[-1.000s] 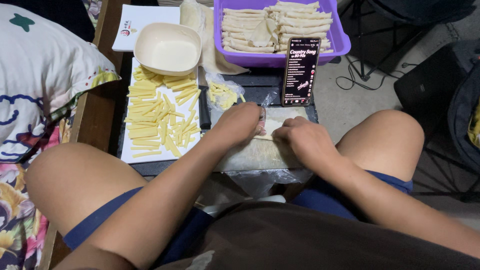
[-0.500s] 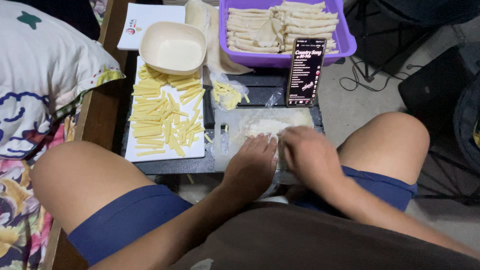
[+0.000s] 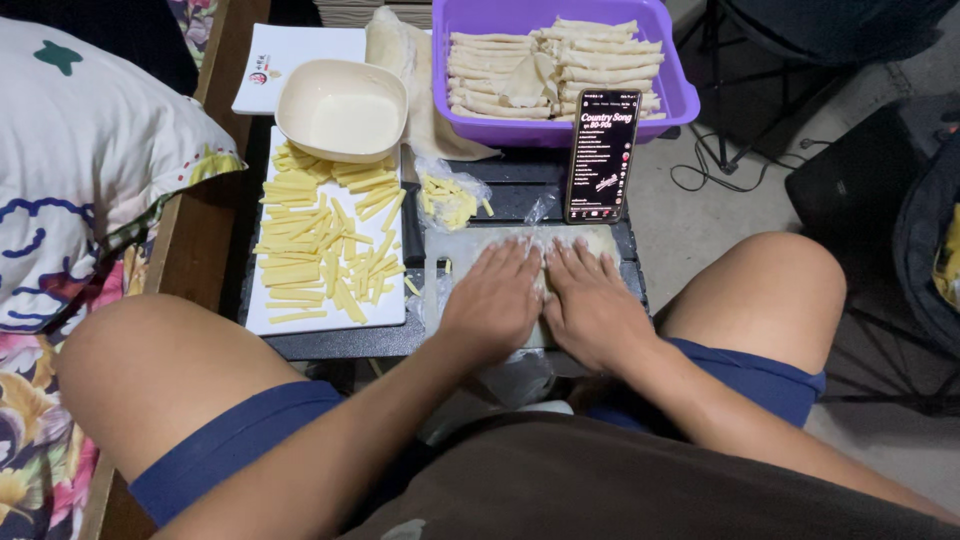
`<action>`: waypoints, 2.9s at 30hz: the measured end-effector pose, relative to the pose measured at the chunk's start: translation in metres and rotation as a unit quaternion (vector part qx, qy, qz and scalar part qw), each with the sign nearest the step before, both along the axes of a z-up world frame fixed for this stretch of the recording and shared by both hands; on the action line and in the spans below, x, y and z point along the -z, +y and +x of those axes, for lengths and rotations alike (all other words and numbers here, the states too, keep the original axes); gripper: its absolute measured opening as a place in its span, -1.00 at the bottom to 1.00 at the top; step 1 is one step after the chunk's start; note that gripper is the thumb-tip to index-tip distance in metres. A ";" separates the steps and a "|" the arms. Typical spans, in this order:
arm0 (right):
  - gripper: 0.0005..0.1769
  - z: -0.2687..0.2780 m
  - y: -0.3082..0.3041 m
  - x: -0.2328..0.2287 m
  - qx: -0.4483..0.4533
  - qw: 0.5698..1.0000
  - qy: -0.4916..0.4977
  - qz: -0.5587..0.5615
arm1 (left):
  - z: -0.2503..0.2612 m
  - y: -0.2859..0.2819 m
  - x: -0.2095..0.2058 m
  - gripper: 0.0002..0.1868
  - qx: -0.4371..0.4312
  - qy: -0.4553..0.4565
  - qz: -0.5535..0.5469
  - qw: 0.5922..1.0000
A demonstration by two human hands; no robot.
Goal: The person places shredded cheese onto thin dough sheets, folds them into half-moon shapes, and stacks the finished pieces in a purple container. The person repeats this process multiple times using cheese and dough from nearby trays.
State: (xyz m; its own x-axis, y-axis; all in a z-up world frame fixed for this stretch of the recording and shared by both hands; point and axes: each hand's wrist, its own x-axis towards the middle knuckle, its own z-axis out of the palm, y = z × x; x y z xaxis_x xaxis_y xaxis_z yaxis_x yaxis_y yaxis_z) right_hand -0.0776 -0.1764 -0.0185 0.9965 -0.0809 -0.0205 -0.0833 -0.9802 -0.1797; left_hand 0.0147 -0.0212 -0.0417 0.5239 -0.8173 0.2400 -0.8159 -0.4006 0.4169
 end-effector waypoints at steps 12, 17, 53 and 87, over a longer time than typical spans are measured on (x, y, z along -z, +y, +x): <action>-0.25 0.038 -0.015 0.000 -0.026 0.998 -0.032 -0.041 | 0.043 -0.018 0.001 -0.35 -0.012 -0.045 -0.052 0.998; -0.32 0.039 -0.009 -0.025 -0.022 0.991 -0.125 0.047 | 0.043 0.000 -0.028 -0.70 -0.027 -0.010 -0.096 0.995; -0.73 0.204 -0.283 -0.049 0.111 0.914 -0.365 0.141 | 0.257 -0.167 -0.089 -0.77 -0.212 0.074 -0.124 0.967; -0.47 0.117 0.044 -0.018 0.109 0.933 -0.011 0.344 | 0.164 0.106 -0.093 -0.69 -0.449 0.138 0.049 0.882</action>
State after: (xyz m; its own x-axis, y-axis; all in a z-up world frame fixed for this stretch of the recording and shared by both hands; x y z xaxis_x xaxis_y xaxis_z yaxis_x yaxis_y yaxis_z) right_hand 0.0399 -0.1328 -0.0002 0.9585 -0.2579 -0.1217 -0.2564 -0.5925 -0.7637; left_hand 0.1785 0.0851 0.0517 0.9974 -0.0540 -0.0468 -0.0252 -0.8787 0.4768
